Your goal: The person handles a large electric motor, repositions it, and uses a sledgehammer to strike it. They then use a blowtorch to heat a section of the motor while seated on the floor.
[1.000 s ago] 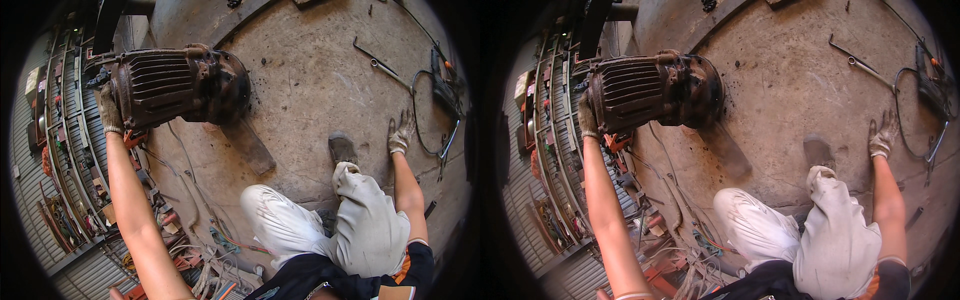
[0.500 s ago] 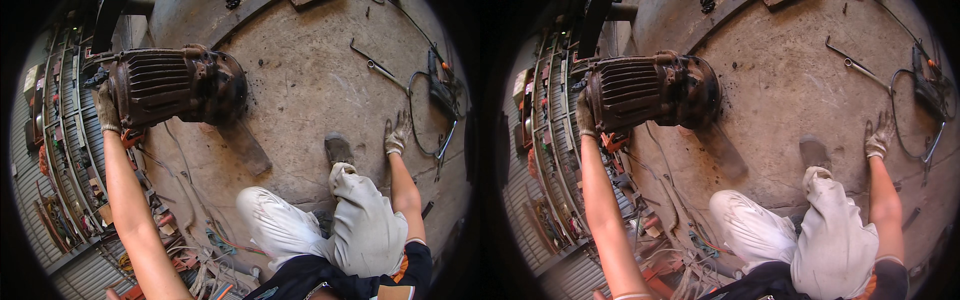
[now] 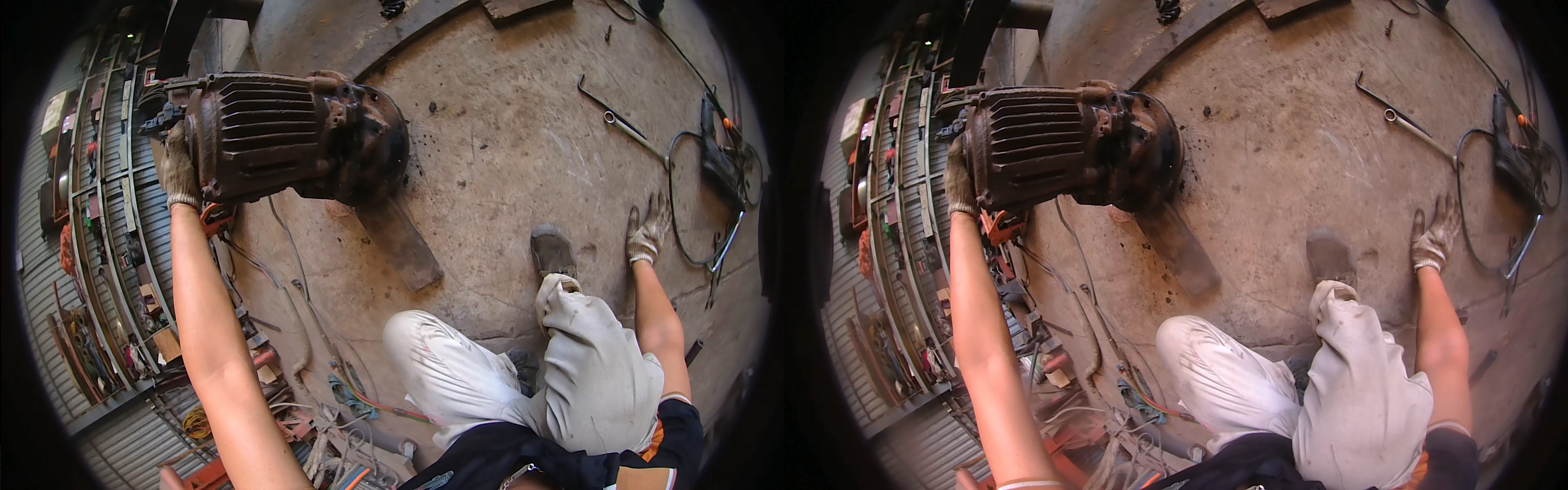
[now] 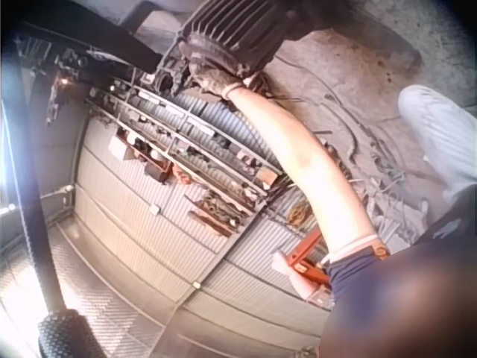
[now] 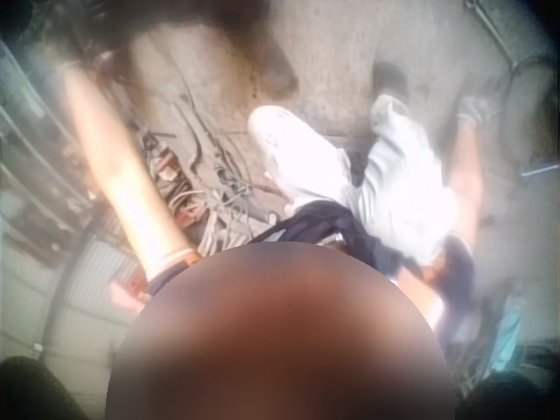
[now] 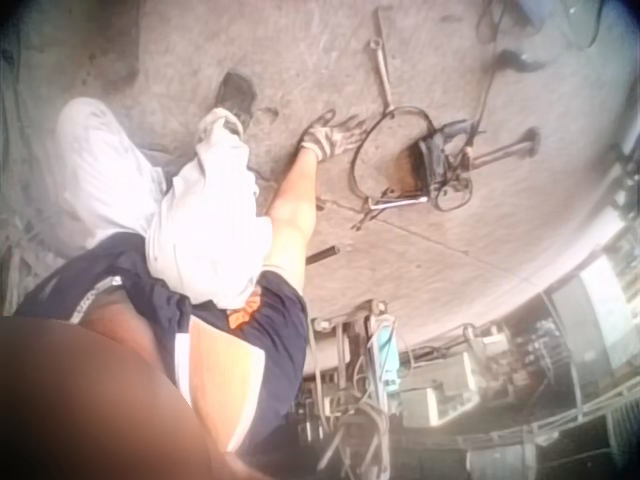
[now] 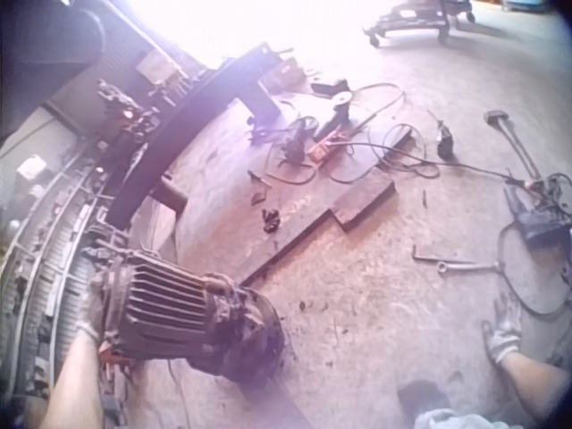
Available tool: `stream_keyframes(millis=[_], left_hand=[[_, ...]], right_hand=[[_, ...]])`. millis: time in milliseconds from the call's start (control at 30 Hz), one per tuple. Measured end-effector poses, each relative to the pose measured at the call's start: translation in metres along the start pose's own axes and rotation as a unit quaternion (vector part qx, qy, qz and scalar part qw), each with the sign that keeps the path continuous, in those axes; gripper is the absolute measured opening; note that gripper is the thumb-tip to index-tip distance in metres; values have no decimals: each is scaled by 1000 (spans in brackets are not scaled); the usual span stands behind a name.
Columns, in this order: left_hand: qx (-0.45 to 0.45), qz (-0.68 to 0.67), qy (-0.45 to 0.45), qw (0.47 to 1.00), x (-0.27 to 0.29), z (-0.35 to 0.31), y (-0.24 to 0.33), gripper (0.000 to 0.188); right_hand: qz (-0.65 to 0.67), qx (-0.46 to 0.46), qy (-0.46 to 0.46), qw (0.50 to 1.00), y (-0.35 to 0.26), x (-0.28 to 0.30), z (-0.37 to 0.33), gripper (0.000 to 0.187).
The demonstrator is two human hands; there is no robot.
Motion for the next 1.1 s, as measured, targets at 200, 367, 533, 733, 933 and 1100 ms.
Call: stream_keyframes(millis=[200,367,533,733,933,1100], left_hand=[[-68,77,2,995,1,-11,17,61],[-60,80,7,995,-5,-15,24,58],[-7,8,14,1000,-14,-26,27,59],[12,13,26,999,-13,-31,29,62],[-28,4,15,999,-11,-24,28,63],[-37,40,22,998,-8,-23,28,61]], right_hand=[[-7,-3,-14,1000,1,-3,0,68],[-11,-1,-3,1000,1,-1,0,66],[-8,-1,-7,1000,0,-2,0,65],[1,5,2,1000,1,-3,-1,65],[-20,7,2,1000,3,-6,-1,68],[-15,4,1,1000,2,-4,-1,65]])
Point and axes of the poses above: each hand's wrist, its own z-axis towards the middle knuckle, its own x-axis out of the back of the hand, y = z × x, the point moved 9 cm from there along z, towards the middle knuckle, and after that the axes turned 4 degrees about -y, right-handed, at the moved point
